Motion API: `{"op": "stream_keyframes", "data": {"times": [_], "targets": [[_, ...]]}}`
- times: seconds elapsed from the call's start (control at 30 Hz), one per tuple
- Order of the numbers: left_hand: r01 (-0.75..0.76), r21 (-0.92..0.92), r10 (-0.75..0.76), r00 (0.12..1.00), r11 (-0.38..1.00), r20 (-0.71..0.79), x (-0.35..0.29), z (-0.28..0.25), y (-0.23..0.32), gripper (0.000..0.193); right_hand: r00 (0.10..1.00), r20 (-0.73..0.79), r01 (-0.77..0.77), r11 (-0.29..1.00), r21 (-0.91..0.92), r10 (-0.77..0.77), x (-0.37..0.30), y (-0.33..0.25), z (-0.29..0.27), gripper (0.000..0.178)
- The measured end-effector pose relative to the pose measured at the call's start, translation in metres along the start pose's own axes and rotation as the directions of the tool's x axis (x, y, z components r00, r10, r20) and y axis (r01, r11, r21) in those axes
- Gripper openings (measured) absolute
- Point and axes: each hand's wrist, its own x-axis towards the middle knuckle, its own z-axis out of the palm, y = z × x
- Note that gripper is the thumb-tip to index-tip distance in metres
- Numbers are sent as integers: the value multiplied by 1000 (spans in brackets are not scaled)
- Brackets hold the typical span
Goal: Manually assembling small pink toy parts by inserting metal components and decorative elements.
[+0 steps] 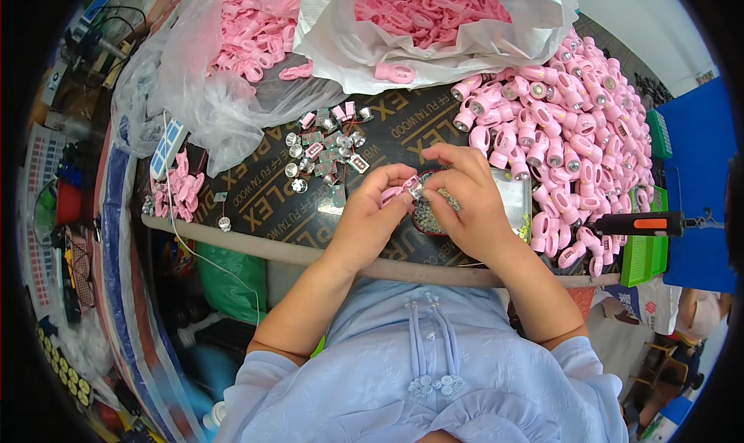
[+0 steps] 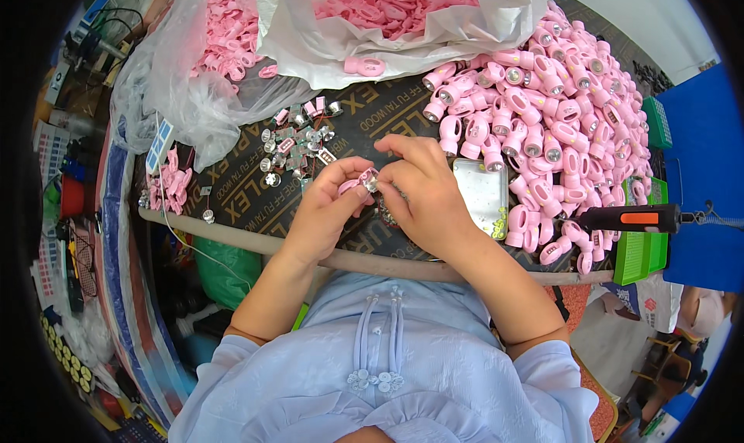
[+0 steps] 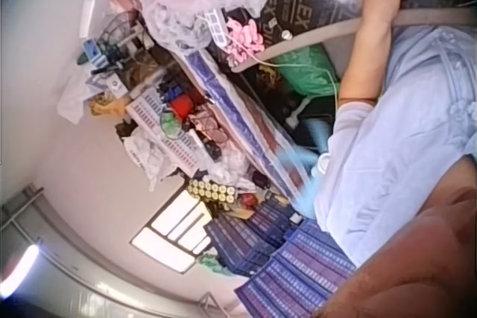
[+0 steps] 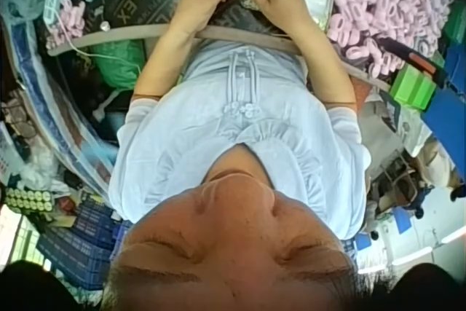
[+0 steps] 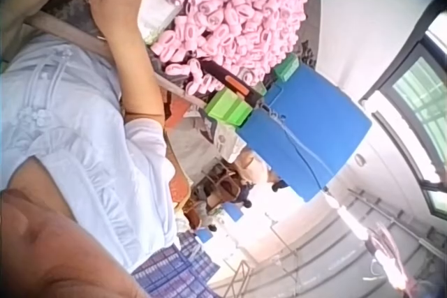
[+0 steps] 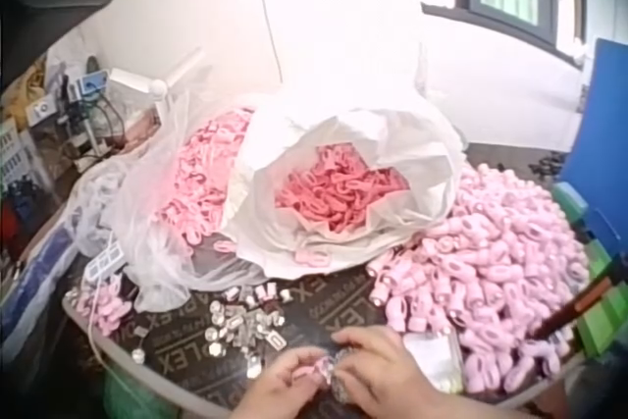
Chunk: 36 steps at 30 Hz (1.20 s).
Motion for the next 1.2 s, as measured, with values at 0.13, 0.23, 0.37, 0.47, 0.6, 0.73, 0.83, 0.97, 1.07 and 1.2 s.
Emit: {"op": "stream_keyframes", "data": {"times": [0.13, 0.23, 0.37, 0.47, 0.6, 0.73, 0.83, 0.97, 1.07, 1.2], "targets": [[-11, 46, 12, 1000, 999, -18, 0, 1, -2, 33, 1000, -26, -16, 998, -61, 15, -1, -1, 6, 17], [-52, 197, 65, 996, 979, -64, -1, 0, -11, 31, 1000, -22, 12, 989, -144, -15, -1, -4, 11, 16], [-330, 613, 397, 917, 718, 28, -2, 0, -13, 30, 991, -36, -123, 991, 50, 125, -8, 1, 18, 14], [-254, 442, 284, 959, 860, -2, -1, 2, -4, 29, 984, -46, -167, 983, 77, 171, -8, 1, 15, 13], [-81, 177, 90, 995, 981, -40, 0, 1, -9, 26, 993, -42, -115, 993, -24, 114, -5, -3, 13, 13], [-108, 201, 125, 989, 974, -76, -2, 4, -9, 26, 999, -34, -29, 983, -182, 23, -5, -6, 14, 16], [-75, 110, 84, 993, 991, -77, -2, 3, -9, 25, 995, -19, -96, 995, -17, 96, -9, 4, 16, 16], [-249, 395, 292, 955, 884, -52, 2, -2, -17, 26, 998, 14, 66, 962, -266, -65, -6, 0, 14, 16], [-256, 417, 299, 953, 872, -42, 2, 0, -15, 27, 992, 18, 127, 955, -267, -127, -6, 2, 12, 17], [-358, 671, 465, 885, 650, 22, -3, 7, -13, 28, 998, 28, -54, 985, -163, 60, -9, 3, 19, 18]]}}
